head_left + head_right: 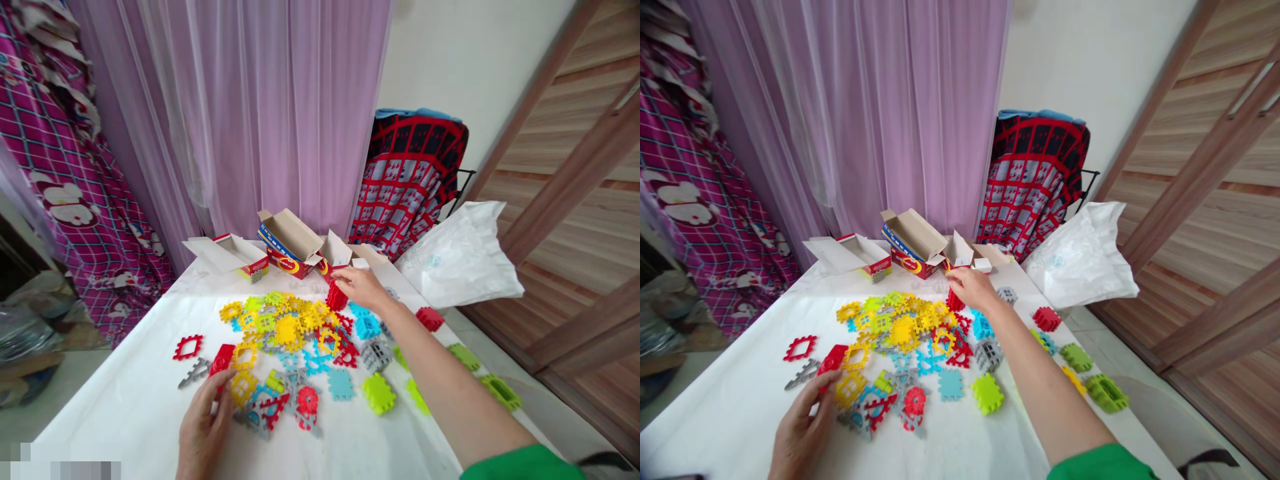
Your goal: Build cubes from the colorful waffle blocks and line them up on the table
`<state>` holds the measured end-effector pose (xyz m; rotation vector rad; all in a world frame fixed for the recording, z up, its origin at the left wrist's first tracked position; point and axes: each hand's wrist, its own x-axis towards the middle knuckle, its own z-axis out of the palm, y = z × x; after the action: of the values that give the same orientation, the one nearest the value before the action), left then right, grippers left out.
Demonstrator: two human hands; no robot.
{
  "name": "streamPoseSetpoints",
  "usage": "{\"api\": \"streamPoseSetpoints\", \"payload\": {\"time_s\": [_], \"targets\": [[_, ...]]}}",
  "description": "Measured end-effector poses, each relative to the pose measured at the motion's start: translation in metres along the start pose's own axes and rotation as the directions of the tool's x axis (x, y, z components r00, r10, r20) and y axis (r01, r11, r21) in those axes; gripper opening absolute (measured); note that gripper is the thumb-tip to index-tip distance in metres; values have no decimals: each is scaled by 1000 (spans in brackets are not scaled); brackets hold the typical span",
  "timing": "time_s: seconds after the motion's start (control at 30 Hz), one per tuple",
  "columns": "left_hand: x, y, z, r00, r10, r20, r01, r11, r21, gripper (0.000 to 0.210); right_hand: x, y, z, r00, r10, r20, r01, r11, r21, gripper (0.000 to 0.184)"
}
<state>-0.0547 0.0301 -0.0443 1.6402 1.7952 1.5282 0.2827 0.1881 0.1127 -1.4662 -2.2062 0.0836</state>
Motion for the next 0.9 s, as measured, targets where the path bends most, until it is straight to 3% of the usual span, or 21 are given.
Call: {"api": "streamPoseSetpoints", "payload": {"time_s": [0.17,0.33,0.47,0.6,0.73,0.9], "targets": [[1,-1,3,996,65,-64,-65,998,6,26,-47,-48,64,997,66,24,-71,961,267,26],[1,0,5,988,119,-99,-118,993,12,22,-77,-86,107,991,106,80,-124,957,263,24],[6,-2,-2,978,147,-148,-138,988,68,20,-80,-104,114,994,58,95,-76,977,198,24],[15,-7,-14,972,149,-182,-97,959,264,27,-82,-118,120,995,13,94,-35,972,231,25],[19,-2,-18,997,22,-72,19,857,515,41,-95,-127,127,998,55,30,-62,945,320,27],[17,9,-16,988,-116,98,31,787,616,44,-116,-124,129,993,106,-48,-81,931,357,28]]}}
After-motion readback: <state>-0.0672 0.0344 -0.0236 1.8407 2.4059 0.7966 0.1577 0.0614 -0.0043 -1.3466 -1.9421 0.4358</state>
